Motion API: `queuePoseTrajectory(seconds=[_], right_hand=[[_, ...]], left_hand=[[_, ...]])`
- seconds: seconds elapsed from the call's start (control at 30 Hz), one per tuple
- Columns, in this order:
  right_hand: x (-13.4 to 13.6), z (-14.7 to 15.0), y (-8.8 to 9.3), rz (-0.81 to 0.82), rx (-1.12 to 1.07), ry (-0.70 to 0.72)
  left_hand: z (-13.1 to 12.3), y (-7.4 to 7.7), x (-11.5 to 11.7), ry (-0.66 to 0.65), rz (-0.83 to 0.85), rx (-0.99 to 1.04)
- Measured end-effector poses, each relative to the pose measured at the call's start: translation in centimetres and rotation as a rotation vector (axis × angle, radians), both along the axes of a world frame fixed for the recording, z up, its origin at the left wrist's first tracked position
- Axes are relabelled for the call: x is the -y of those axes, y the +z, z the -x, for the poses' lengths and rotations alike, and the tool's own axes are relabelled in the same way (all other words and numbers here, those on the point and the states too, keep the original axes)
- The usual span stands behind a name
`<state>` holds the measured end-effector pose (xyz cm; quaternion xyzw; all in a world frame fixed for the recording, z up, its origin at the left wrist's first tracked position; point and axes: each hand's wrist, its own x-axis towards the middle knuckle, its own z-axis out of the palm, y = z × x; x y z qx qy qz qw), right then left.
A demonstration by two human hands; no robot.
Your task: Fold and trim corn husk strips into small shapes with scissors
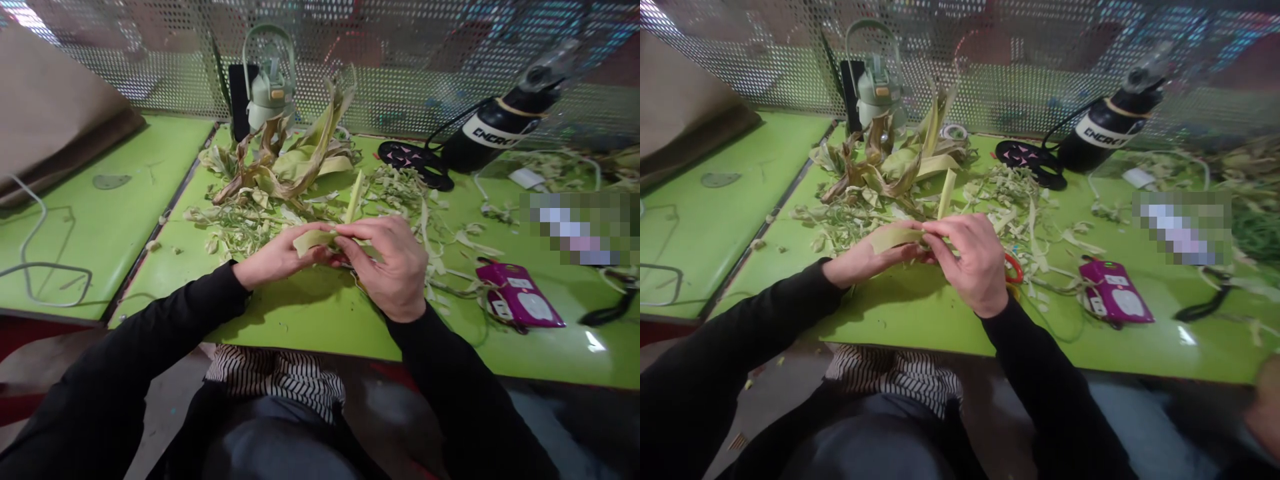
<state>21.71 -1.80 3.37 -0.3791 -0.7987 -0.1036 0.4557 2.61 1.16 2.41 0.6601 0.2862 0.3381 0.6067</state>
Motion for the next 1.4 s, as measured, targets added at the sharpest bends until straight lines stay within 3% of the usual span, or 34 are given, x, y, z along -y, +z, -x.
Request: queuePoseTrajectory(seconds=[0.2, 0.4, 0.57, 0.63, 0.83, 0.97, 1.1, 1.33, 1.4], right_hand=[[0.1, 0.3, 0.1, 0.004, -0.008, 0.024], [1.1, 0.8, 0.3, 0.050, -0.018, 0.039], [0.8, 0.9, 0.2, 0.510, -0.116, 0.015], [0.3, 0.9, -0.1, 0.697, -0.213, 0.067], [-0.7, 0.8, -1.0, 0.940, -0.858, 0.379], [-0.5, 1.0, -0.9, 1.039, -1.073, 0.410], [0.1, 1.8, -0.6, 1.039, -1.150, 0.337], [0.1, 2.1, -1.0, 0.943, -1.183, 0.229], [-0.1, 1.8, -1.1, 0.975, -1.160, 0.263]], left_hand=[[-0.5, 0.0, 0.2, -0.043, 0.170, 0.222], [-0.5, 0.3, 0.1, 0.104, 0.210, 0.210], [-0.4, 0.5, 0.1, 0.164, 0.251, 0.343], [-0.5, 0.6, 0.3, 0.179, 0.299, 0.332], [-0.8, 1.2, 0.9, 0.112, 0.357, 0.359], [-0.7, 0.9, 0.8, 0.140, 0.264, 0.325], [-0.8, -0.2, 0.5, 0.193, 0.122, 0.206], [-1.0, 0.2, 1.2, 0.449, -0.483, -0.096], [-1.0, 0.4, 1.3, 0.448, -0.543, -0.154]])
